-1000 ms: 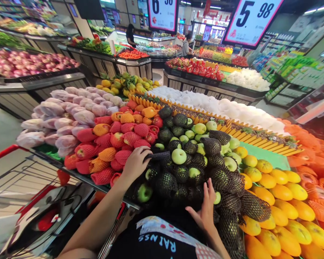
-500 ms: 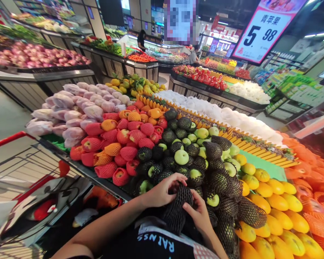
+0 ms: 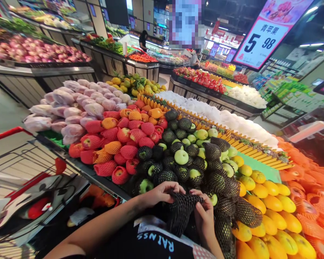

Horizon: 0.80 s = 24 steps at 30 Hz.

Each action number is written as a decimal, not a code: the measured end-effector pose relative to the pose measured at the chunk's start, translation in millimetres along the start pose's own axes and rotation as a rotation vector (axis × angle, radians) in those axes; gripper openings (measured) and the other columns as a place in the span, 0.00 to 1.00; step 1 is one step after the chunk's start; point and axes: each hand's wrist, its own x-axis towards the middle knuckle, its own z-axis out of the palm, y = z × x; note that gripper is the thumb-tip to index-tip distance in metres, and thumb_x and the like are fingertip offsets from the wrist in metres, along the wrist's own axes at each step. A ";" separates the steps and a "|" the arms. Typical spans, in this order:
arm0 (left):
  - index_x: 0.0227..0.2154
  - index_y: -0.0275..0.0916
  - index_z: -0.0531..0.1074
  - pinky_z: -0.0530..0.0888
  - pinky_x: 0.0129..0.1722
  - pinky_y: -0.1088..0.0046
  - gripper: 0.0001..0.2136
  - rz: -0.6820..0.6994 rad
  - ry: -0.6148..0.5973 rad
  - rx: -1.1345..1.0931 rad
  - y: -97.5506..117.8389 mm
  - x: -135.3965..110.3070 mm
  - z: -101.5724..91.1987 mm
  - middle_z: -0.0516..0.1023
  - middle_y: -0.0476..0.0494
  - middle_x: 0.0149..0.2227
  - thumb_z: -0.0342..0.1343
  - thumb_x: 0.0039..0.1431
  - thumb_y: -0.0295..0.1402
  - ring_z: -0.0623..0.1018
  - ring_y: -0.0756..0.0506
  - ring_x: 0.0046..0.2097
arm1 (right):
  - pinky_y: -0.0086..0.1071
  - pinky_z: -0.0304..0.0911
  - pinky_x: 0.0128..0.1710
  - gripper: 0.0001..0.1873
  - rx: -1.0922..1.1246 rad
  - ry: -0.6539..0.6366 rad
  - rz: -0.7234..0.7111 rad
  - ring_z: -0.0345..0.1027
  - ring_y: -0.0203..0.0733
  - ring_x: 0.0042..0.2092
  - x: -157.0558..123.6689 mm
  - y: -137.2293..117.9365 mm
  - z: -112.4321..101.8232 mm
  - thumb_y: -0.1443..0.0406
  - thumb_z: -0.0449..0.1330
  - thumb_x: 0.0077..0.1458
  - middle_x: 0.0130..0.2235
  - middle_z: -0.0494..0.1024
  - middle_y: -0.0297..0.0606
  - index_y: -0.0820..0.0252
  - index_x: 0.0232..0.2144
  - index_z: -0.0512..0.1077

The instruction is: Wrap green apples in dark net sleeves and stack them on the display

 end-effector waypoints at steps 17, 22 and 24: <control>0.51 0.41 0.66 0.67 0.36 0.76 0.30 0.004 0.018 0.165 3.9 -6.0 -0.2 0.72 0.50 0.38 0.70 0.48 0.45 0.72 0.50 0.36 | 0.41 0.70 0.48 0.21 0.405 0.111 0.439 0.75 0.46 0.42 -3.4 -14.0 14.8 0.50 0.74 0.39 0.40 0.82 0.34 0.47 0.37 0.80; 0.54 0.39 0.67 0.71 0.40 0.73 0.24 0.166 0.109 0.435 23.0 20.0 -10.2 0.75 0.45 0.42 0.65 0.57 0.39 0.76 0.47 0.39 | 0.41 0.71 0.38 0.29 -0.012 -0.093 0.436 0.76 0.48 0.36 26.7 -20.9 25.2 0.43 0.71 0.39 0.35 0.83 0.38 0.54 0.39 0.80; 0.52 0.37 0.69 0.73 0.43 0.72 0.20 0.220 0.214 0.516 30.8 43.7 -23.2 0.77 0.42 0.45 0.63 0.59 0.36 0.78 0.46 0.43 | 0.39 0.71 0.39 0.25 -0.140 -0.108 0.361 0.76 0.47 0.36 61.2 -21.3 28.8 0.45 0.68 0.47 0.33 0.82 0.38 0.57 0.38 0.79</control>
